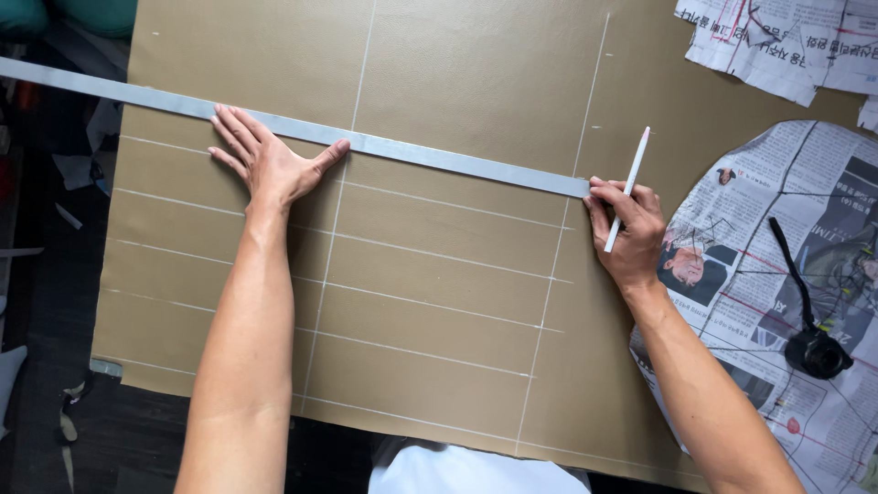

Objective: The person uses a flexible measuring tape and a white chalk pencil to mark measurements on a newspaper pattern and a large brown paper sheet. They draw straight lines using a ruler and continue marking the paper with the tape measure.

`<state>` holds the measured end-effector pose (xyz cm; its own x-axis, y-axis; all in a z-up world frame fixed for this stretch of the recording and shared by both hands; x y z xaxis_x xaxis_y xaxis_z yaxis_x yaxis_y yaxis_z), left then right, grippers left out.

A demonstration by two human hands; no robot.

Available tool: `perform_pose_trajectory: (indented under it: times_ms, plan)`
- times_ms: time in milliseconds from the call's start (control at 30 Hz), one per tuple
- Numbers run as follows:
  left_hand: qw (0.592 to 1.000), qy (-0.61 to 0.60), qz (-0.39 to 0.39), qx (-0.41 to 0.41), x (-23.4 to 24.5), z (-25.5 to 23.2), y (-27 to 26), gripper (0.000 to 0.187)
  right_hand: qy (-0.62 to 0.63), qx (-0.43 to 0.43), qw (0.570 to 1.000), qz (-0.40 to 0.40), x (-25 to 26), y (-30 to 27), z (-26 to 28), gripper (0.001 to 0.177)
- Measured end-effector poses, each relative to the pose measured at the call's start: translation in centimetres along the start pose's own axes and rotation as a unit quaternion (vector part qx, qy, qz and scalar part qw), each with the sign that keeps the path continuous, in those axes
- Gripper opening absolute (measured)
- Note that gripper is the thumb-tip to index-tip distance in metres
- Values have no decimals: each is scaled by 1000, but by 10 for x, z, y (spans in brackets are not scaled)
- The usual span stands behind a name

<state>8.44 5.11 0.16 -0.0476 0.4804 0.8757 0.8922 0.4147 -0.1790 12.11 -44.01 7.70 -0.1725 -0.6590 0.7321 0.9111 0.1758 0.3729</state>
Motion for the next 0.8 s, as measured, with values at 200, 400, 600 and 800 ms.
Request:
perform_pose_trajectory:
  times_ms: [200,400,600,800]
  plan:
    - [1000,-12,-12,5,-4,1,2,171,-9,-6,1000,6,-1,0,-1,19]
    - [1000,-5,-21,-1,-3,-4,0,170,59,-120,991,27,2,16,1,25]
    - [999,-10,-46,-3,-1,-1,-2,168,300,-153,922,192,-79,63,66,38]
    - [998,21,-52,5,3,0,2,170,337,-199,845,363,-206,83,130,34]
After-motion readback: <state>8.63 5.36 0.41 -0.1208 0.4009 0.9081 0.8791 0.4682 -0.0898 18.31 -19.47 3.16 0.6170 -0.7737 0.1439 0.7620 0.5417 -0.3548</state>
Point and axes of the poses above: each hand's wrist, its own y-axis towards the middle knuckle, its own x-axis out of the back of the hand, z = x × y, the point moved 9 cm from there along y, towards the middle knuckle, and after that the axes turned 13 degrees about -x, right-handed, at the moved point
